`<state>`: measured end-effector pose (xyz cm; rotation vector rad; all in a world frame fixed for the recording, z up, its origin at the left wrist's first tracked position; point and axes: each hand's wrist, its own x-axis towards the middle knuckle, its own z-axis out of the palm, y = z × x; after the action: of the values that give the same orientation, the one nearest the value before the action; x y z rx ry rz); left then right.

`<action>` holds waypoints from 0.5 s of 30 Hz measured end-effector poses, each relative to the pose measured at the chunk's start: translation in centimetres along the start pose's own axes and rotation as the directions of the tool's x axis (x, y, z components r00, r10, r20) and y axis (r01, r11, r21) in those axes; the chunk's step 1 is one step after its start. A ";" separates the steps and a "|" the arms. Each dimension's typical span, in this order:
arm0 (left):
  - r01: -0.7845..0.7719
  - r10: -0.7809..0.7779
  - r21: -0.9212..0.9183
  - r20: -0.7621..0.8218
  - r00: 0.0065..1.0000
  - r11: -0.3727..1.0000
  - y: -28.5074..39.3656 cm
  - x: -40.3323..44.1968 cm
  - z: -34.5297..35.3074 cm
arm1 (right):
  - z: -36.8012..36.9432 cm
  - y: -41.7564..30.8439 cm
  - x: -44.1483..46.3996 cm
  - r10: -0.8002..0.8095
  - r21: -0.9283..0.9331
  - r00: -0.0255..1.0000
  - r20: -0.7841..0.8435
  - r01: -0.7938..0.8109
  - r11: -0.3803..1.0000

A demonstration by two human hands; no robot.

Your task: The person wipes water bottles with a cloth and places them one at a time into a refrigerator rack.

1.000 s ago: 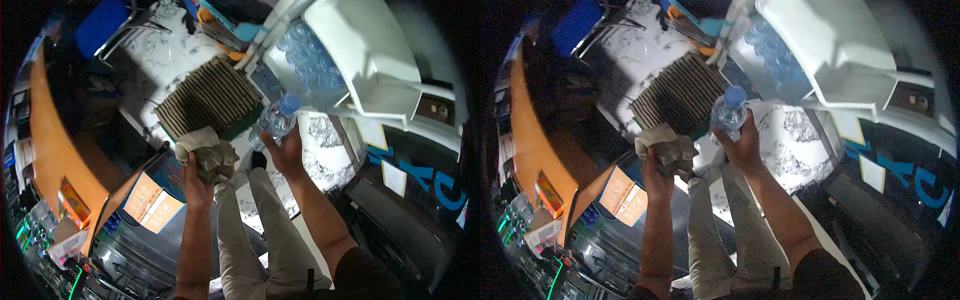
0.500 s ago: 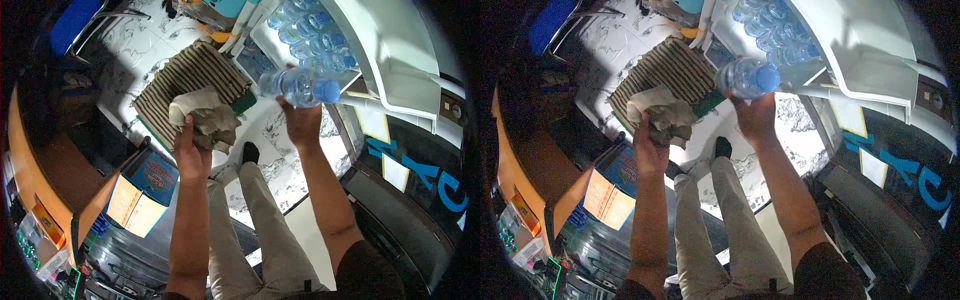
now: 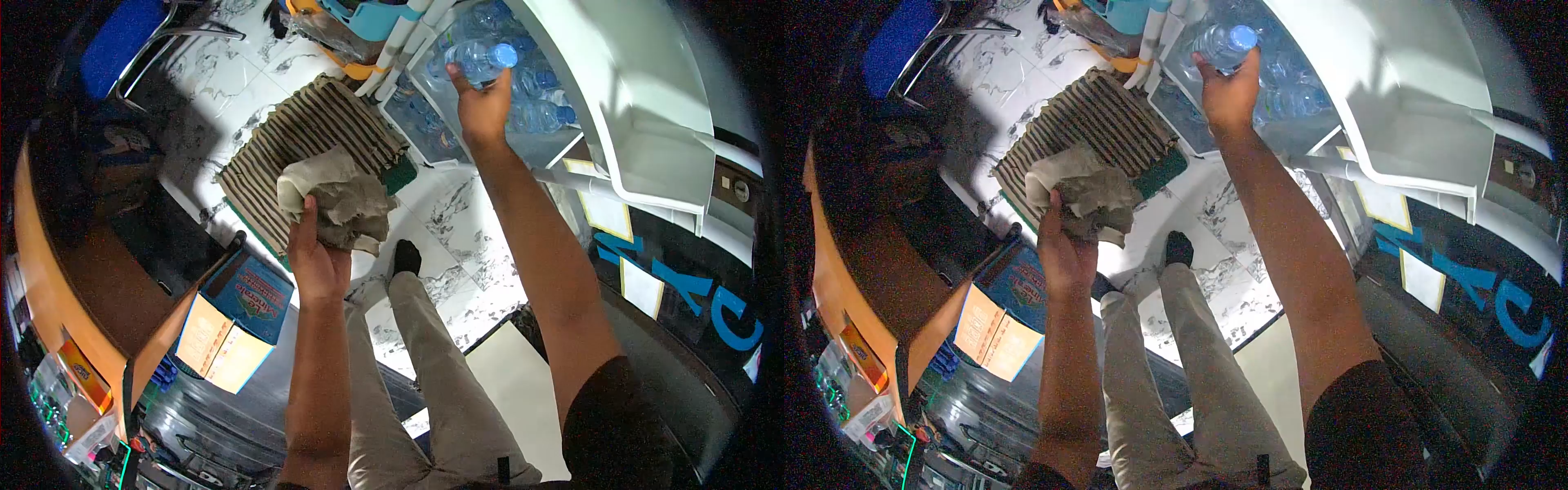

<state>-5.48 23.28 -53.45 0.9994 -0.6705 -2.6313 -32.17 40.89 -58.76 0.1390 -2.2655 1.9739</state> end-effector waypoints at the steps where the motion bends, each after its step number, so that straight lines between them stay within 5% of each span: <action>1: -0.005 0.005 -0.009 -0.030 1.000 1.000 0.0 -0.1 -0.1 | 0.3 1.1 0.9 -0.022 -0.011 1.000 -0.006 0.022 1.000; 8: 0.017 -0.019 -0.026 -0.074 0.997 1.000 0.1 -0.5 -2.1 | 1.8 5.3 3.0 0.017 -0.057 0.996 -0.083 -0.022 0.998; 15: 0.039 -0.042 -0.039 -0.091 0.995 0.998 0.4 -1.3 -3.4 | 3.7 4.1 3.8 0.050 -0.296 0.974 -0.223 -0.117 0.948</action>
<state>-2.20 22.32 -54.71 1.1264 -0.5838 -2.6041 -36.76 37.92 -62.68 -0.1954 -2.4298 1.5541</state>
